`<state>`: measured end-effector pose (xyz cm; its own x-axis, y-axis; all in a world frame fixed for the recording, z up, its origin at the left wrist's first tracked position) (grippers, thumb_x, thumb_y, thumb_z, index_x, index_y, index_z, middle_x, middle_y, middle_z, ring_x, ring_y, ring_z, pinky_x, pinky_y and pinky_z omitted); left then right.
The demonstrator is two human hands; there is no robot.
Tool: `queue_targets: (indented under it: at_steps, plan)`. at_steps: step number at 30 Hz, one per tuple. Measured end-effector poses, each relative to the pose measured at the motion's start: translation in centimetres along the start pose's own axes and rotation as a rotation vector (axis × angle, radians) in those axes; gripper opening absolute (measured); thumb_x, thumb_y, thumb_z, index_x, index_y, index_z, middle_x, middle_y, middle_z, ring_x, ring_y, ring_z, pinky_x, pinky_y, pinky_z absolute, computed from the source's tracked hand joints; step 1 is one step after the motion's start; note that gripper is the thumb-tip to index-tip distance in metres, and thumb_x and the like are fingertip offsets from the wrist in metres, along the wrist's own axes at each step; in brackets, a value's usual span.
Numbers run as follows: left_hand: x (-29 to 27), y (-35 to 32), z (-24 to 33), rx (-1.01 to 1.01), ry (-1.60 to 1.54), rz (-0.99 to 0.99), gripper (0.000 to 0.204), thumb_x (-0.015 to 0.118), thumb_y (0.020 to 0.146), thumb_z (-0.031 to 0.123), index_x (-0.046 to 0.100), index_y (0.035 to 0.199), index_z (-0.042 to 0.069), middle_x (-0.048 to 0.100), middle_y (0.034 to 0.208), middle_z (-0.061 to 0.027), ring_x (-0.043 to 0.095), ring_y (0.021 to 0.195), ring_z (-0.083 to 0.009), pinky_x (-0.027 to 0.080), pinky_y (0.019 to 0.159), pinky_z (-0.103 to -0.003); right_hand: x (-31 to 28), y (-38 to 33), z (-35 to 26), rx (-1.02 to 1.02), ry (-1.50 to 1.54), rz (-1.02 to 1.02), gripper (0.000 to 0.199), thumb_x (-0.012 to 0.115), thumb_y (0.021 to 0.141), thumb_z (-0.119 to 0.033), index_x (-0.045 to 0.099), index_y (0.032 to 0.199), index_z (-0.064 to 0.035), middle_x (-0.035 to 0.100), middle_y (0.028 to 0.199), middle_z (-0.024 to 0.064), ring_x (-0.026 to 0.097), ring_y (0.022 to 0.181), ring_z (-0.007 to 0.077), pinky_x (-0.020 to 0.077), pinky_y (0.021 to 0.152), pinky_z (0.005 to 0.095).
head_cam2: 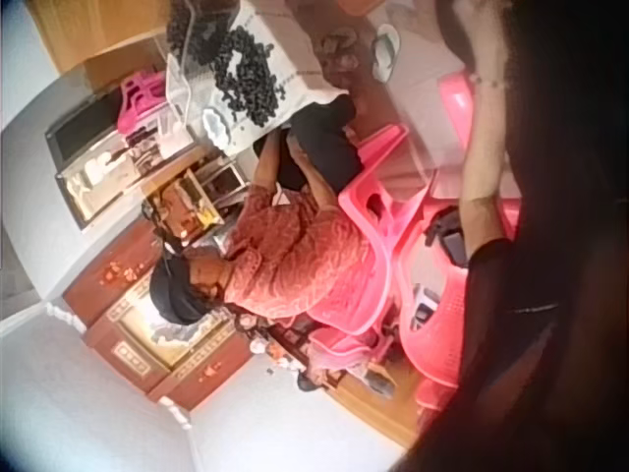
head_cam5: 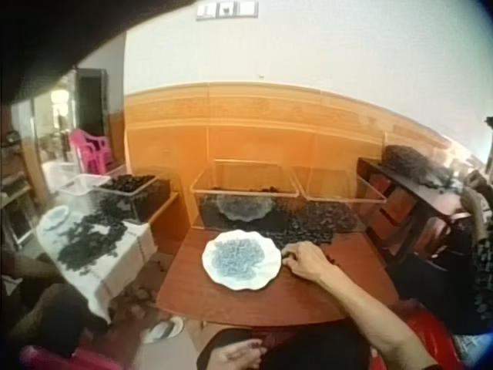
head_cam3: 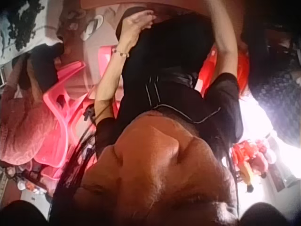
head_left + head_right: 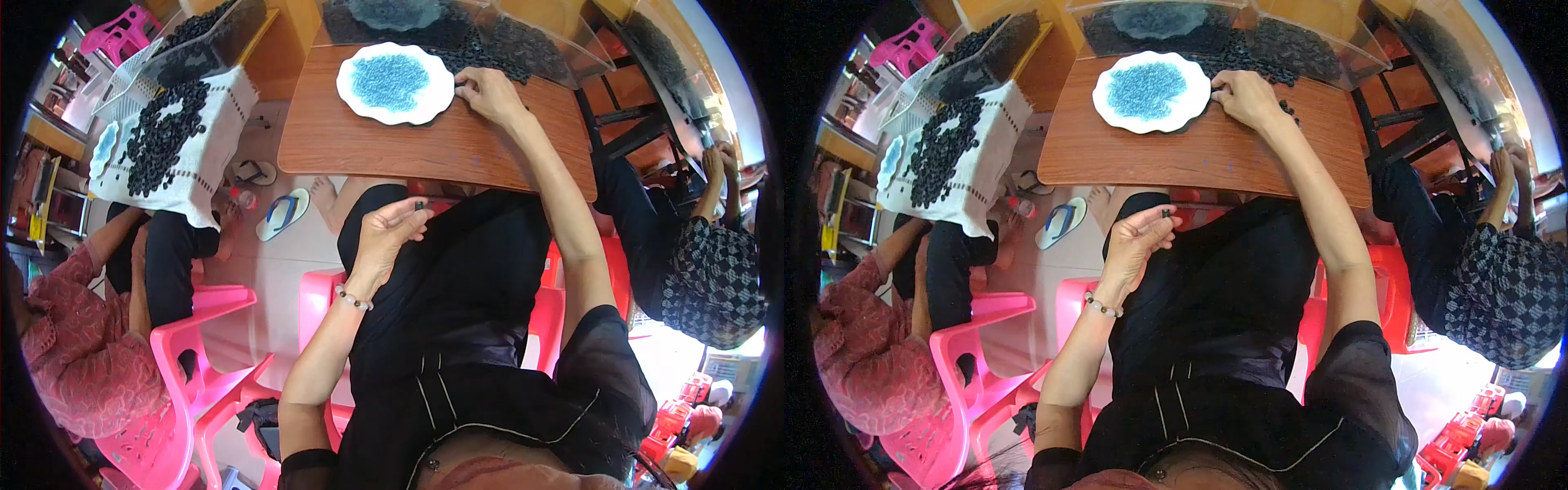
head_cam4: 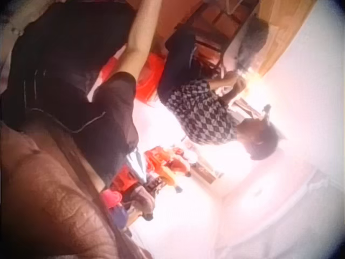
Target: Placing small blue beads into the recessed holes of black circular bases.
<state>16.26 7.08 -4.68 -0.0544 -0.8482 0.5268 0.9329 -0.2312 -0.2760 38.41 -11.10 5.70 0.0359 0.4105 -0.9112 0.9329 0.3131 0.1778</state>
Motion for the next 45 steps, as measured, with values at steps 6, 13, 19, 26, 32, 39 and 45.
queue_targets:
  at_steps: [6,13,19,26,32,39,45]
  plan:
    - [0.2,0.2,1.2,0.229,0.109,0.088,0.029,0.076,0.088,0.003,0.072,0.117,0.002,0.073,0.093,-0.0028,0.063,0.077,-0.0047,0.051,0.067,-0.02,0.2,-0.2,0.8,-0.053,0.037,0.062,0.021,0.068,0.091,-0.016,0.071,0.107,-0.0033,0.072,0.085,0.015,0.067,0.074,0.0224,0.0528,0.07,0.0364]
    - [-0.1,-0.1,1.4,0.234,0.173,0.118,0.029,0.075,0.089,0.003,0.072,0.117,0.002,0.071,0.088,-0.0004,0.062,0.074,-0.0049,0.051,0.067,-0.02,-1.4,-1.0,1.4,-0.07,0.124,0.151,0.026,0.066,0.093,-0.017,0.071,0.114,-0.0034,0.073,0.091,0.0191,0.07,0.082,0.029,0.0543,0.075,0.0395]
    - [0.0,-0.1,1.4,0.189,0.15,0.135,0.029,0.075,0.089,0.004,0.072,0.117,0.001,0.072,0.088,-0.0014,0.062,0.073,-0.0055,0.051,0.066,-0.02,-2.7,-2.2,2.7,-0.048,0.101,0.138,0.024,0.064,0.094,-0.018,0.072,0.11,-0.0017,0.073,0.091,0.0182,0.07,0.081,0.0289,0.0542,0.075,0.0391]
    - [-0.2,0.1,0.8,0.156,0.127,0.145,0.027,0.074,0.09,0.005,0.072,0.117,0.0,0.071,0.088,-0.0012,0.062,0.074,-0.005,0.051,0.065,-0.02,-2.6,-3.1,-0.1,-0.128,0.206,0.137,0.022,0.064,0.093,-0.017,0.072,0.104,0.0004,0.072,0.089,0.0184,0.069,0.078,0.0296,0.0532,0.073,0.039]
    - [0.0,0.1,0.2,0.135,0.18,0.09,0.03,0.073,0.092,0.01,0.07,0.12,0.0,0.074,0.094,-0.0038,0.063,0.077,-0.0059,0.05,0.069,-0.02,-1.6,-1.6,-4.7,-0.237,0.219,0.091,0.02,0.064,0.093,-0.015,0.072,0.101,0.0018,0.071,0.087,0.0184,0.068,0.076,0.0274,0.052,0.07,0.0368]
    - [-0.9,-0.6,0.2,0.141,0.171,0.146,0.026,0.071,0.094,0.011,0.071,0.118,0.001,0.074,0.092,-0.0023,0.064,0.077,-0.0061,0.051,0.069,-0.022,2.7,1.3,-6.7,-0.181,-0.004,-0.073,0.023,0.067,0.086,-0.021,0.074,0.095,-0.0019,0.072,0.084,0.0176,0.07,0.077,0.0299,0.0539,0.072,0.0403]
    - [0.8,0.4,0.1,0.206,0.244,0.053,0.027,0.073,0.093,0.017,0.072,0.115,0.0,0.071,0.092,-0.0007,0.062,0.078,-0.0062,0.052,0.066,-0.022,1.8,1.6,-4.9,-0.09,-0.078,-0.1,0.021,0.065,0.083,-0.022,0.073,0.093,-0.0047,0.071,0.081,0.0157,0.071,0.08,0.0316,0.0545,0.071,0.0418]
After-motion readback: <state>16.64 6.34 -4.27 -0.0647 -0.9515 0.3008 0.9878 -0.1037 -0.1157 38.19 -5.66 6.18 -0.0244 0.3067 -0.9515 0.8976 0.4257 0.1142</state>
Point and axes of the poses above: each hand's wrist, its own y-axis towards the middle knuckle, its own x-axis out of the palm, z = x × y, the point moved 9 cm from there along y, towards the middle knuckle
